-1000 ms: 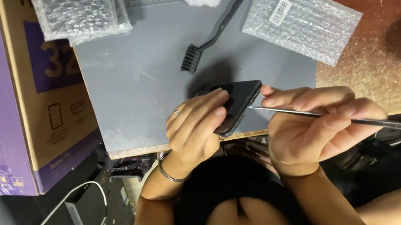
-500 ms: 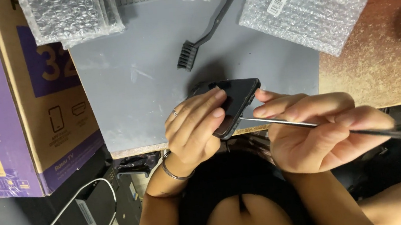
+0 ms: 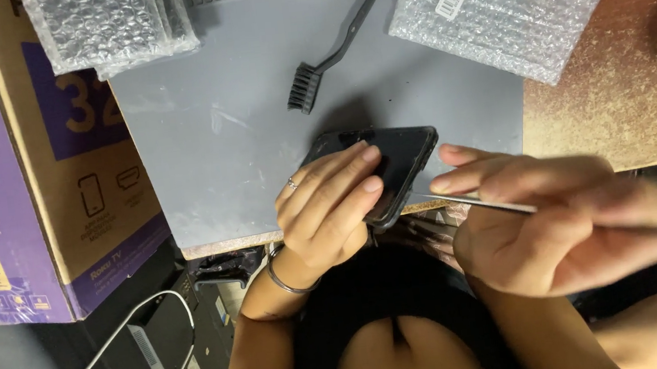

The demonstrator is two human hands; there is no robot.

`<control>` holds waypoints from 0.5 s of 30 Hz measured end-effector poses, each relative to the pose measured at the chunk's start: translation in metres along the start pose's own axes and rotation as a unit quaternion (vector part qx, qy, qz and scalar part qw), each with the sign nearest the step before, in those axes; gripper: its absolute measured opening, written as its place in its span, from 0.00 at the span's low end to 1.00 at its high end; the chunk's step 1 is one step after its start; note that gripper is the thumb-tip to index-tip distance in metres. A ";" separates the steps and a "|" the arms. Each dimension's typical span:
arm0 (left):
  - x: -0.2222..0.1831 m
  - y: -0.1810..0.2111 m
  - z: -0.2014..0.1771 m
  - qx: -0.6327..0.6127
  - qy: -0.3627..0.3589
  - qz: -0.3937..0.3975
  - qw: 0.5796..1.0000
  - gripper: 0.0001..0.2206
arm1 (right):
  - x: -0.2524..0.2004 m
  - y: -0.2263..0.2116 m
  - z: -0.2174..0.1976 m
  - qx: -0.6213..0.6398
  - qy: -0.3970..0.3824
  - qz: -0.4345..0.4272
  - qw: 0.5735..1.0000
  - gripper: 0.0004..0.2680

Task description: The person is cleaning and repairing a smartphone, using a brush, cloth, and tweezers to handle internal components and ribbon cables.

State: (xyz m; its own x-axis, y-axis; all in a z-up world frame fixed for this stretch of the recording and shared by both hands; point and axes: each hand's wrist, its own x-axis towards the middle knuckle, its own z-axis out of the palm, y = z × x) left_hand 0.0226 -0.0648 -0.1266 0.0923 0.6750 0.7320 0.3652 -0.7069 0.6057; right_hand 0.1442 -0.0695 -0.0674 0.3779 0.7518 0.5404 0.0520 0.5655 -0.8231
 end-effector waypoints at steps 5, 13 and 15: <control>0.002 0.003 0.000 0.021 -0.033 0.014 0.999 0.05 | 0.005 -0.001 -0.007 -0.051 0.021 -0.035 0.998 0.12; -0.004 0.005 0.001 0.015 -0.032 0.020 0.999 0.04 | 0.011 0.010 -0.018 0.062 -0.024 0.044 0.997 0.02; -0.005 0.005 0.001 0.014 -0.032 0.013 0.999 0.04 | 0.010 0.007 -0.016 0.068 -0.043 0.079 0.994 0.02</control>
State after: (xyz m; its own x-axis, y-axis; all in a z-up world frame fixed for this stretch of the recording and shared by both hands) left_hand 0.0245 -0.0717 -0.1272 0.1619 0.6691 0.7254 0.3874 -0.7191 0.5768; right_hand 0.1629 -0.0635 -0.0704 0.2899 0.8582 0.4237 -0.1292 0.4738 -0.8711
